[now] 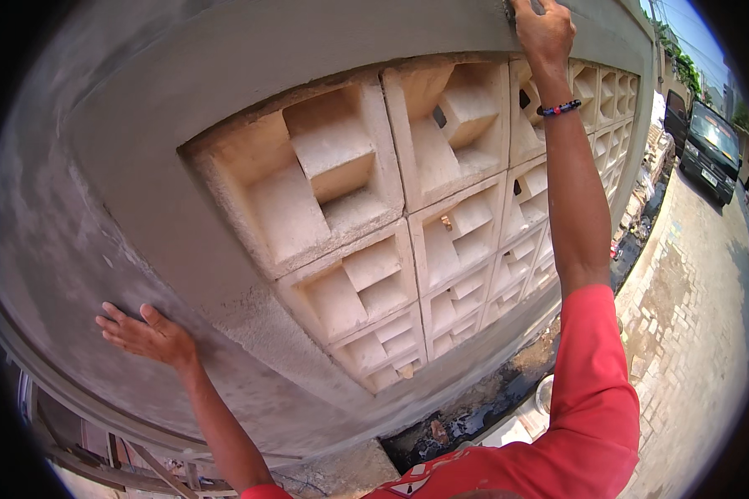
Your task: The person uses a hand trowel to smooth wet concrete on a curved ceiling surface with a geometric lattice pattern. They repeatedly scrape and level the surface, moving the trowel across different sections to create a uniform finish.
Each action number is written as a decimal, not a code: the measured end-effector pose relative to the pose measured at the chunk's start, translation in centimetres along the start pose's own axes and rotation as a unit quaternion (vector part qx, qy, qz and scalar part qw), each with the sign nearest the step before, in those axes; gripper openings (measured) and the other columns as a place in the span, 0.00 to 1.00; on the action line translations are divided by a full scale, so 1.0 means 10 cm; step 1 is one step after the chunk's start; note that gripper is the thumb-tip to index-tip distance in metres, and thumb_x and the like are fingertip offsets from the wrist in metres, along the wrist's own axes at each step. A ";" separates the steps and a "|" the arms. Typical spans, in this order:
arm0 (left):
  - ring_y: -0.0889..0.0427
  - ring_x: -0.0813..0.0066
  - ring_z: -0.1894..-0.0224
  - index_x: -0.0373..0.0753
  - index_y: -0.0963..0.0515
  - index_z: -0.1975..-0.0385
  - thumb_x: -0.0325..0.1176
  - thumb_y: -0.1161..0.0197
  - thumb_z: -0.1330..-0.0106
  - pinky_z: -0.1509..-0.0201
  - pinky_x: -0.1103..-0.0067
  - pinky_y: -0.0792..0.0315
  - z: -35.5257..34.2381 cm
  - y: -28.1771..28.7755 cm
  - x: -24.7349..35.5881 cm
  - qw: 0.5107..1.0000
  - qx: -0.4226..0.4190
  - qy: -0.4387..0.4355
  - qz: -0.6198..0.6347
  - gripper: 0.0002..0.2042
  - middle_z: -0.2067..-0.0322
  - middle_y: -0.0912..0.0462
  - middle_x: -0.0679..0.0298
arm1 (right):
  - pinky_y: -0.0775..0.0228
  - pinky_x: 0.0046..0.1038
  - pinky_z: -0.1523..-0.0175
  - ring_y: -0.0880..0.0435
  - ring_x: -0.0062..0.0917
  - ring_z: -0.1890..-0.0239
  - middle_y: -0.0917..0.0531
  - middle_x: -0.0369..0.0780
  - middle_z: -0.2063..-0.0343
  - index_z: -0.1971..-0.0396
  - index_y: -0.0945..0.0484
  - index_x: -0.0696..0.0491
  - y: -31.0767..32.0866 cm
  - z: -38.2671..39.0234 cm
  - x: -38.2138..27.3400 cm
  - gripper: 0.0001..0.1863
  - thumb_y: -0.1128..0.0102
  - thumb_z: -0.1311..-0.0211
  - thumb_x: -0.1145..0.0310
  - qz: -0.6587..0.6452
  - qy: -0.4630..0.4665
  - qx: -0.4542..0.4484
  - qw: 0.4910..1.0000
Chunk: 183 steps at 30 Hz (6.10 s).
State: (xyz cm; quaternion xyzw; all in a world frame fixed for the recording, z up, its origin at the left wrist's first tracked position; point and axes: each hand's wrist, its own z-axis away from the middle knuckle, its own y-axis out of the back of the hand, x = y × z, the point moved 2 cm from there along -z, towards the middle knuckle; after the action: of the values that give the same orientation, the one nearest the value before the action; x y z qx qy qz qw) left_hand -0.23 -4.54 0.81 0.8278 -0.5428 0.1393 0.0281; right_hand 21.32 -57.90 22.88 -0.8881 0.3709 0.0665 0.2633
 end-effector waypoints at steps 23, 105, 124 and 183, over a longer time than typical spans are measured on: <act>0.58 0.42 0.23 0.42 0.48 0.25 0.59 0.64 0.23 0.23 0.51 0.61 -0.01 -0.04 -0.13 1.000 -0.016 0.003 -0.011 0.35 0.25 0.55 0.45 | 0.27 0.40 0.43 0.19 0.49 0.52 0.16 0.55 0.55 0.44 0.19 0.53 0.12 -0.20 0.75 0.24 0.35 0.40 0.61 0.050 -0.038 0.016 0.998; 0.55 0.49 0.23 0.38 0.47 0.26 0.56 0.65 0.21 0.21 0.58 0.63 -0.03 -0.01 -0.05 0.998 0.000 -0.035 -0.042 0.33 0.25 0.50 0.47 | 0.28 0.37 0.42 0.17 0.37 0.52 0.15 0.51 0.54 0.45 0.19 0.57 0.11 -0.54 1.96 0.23 0.33 0.40 0.65 -0.206 -0.256 -0.009 0.944; 0.59 0.45 0.23 0.41 0.47 0.25 0.64 0.68 0.25 0.23 0.53 0.64 0.02 -0.01 0.08 1.000 -0.019 0.014 0.002 0.38 0.24 0.54 0.50 | 0.36 0.39 0.38 0.26 0.40 0.47 0.20 0.46 0.51 0.44 0.17 0.36 0.19 0.24 0.71 0.22 0.31 0.40 0.59 -0.009 0.055 -0.058 0.997; 0.54 0.45 0.24 0.50 0.44 0.25 0.60 0.61 0.24 0.24 0.53 0.58 -0.03 0.05 0.06 0.999 0.033 -0.002 -0.011 0.32 0.25 0.50 0.55 | 0.31 0.33 0.39 0.21 0.29 0.47 0.20 0.43 0.49 0.41 0.20 0.47 -0.11 0.34 -0.03 0.26 0.33 0.37 0.53 -0.030 0.203 -0.129 0.970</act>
State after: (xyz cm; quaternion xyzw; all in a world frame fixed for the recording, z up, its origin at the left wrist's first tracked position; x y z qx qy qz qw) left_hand -0.48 -5.21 1.17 0.8344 -0.5287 0.1554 0.0010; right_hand 22.13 -55.32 20.50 -0.9203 0.3779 -0.0758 0.0679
